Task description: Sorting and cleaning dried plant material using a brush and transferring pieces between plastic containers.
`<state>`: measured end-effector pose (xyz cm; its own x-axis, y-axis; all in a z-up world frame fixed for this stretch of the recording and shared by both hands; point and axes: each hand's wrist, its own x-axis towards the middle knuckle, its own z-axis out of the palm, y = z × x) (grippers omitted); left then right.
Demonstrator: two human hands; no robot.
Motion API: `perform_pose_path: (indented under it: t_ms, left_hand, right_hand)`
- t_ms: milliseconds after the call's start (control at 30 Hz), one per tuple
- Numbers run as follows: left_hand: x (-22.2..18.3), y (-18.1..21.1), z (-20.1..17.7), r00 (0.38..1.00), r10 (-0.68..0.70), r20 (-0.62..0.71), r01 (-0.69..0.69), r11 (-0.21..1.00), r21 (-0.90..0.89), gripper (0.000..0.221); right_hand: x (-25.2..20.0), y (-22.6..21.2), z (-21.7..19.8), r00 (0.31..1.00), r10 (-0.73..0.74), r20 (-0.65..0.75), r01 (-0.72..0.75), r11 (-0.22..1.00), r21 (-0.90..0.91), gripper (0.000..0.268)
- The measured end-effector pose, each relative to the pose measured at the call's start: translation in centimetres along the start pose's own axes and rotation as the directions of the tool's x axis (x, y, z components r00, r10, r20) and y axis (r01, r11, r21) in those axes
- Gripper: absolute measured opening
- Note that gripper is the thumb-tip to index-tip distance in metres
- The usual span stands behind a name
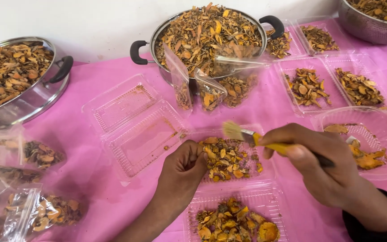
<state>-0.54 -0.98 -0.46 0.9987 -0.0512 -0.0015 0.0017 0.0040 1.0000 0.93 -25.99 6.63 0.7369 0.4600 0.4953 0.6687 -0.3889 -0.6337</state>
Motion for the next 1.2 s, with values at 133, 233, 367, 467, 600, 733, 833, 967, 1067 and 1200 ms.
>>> perform_pose_path:
  t_ms: [133,233,367,467,600,733,833,967,1067,1200]
  left_hand:
    - [-0.1,-0.4,0.0,0.998,0.049,0.035,-0.05,0.998,0.029,0.044]
    - [0.2,-0.5,0.0,0.997,0.051,0.052,-0.049,0.998,-0.04,0.028]
    - [0.1,-0.2,0.0,0.999,0.042,0.021,-0.042,0.999,0.014,0.033]
    - [0.1,0.1,-0.1,0.997,0.063,0.038,-0.063,0.998,0.004,0.031]
    - [0.4,-0.2,-0.3,0.995,0.093,0.04,-0.091,0.995,-0.049,0.031]
    - [0.5,-0.5,-0.4,0.999,0.053,0.005,-0.053,0.997,-0.054,0.028]
    - [0.7,-0.8,-0.6,0.998,0.069,-0.001,-0.069,0.997,-0.044,0.03]
    - [0.6,0.3,-0.2,0.999,0.016,-0.028,-0.017,0.999,-0.037,0.022]
    - [0.8,-0.3,-0.4,0.999,0.03,-0.015,-0.029,1.0,0.005,0.032]
    - [0.6,0.4,-0.4,1.0,-0.022,-0.017,0.02,0.996,-0.085,0.03]
  right_hand:
    - [-1.1,-0.2,0.7,0.99,-0.129,0.056,0.117,0.977,0.178,0.06]
    - [-1.6,1.3,1.1,0.957,-0.262,0.126,0.236,0.952,0.194,0.049]
    - [-1.5,0.1,1.1,0.993,-0.117,-0.035,0.12,0.984,0.134,0.058]
    - [-1.5,0.8,1.8,0.966,-0.237,0.102,0.214,0.956,0.203,0.05]
    - [-2.1,0.1,1.5,0.982,-0.189,0.002,0.187,0.972,0.144,0.055]
    - [-1.9,0.8,2.5,0.949,-0.309,0.055,0.292,0.933,0.211,0.052]
    - [-2.6,-0.4,1.6,0.991,-0.121,-0.05,0.125,0.987,0.098,0.06]
    - [-2.1,0.3,2.6,0.972,-0.221,0.075,0.205,0.962,0.179,0.058]
    - [-1.8,0.1,2.7,0.969,-0.246,-0.034,0.248,0.967,0.062,0.048]
    - [-1.5,0.7,3.2,0.961,-0.267,-0.064,0.269,0.963,0.019,0.032]
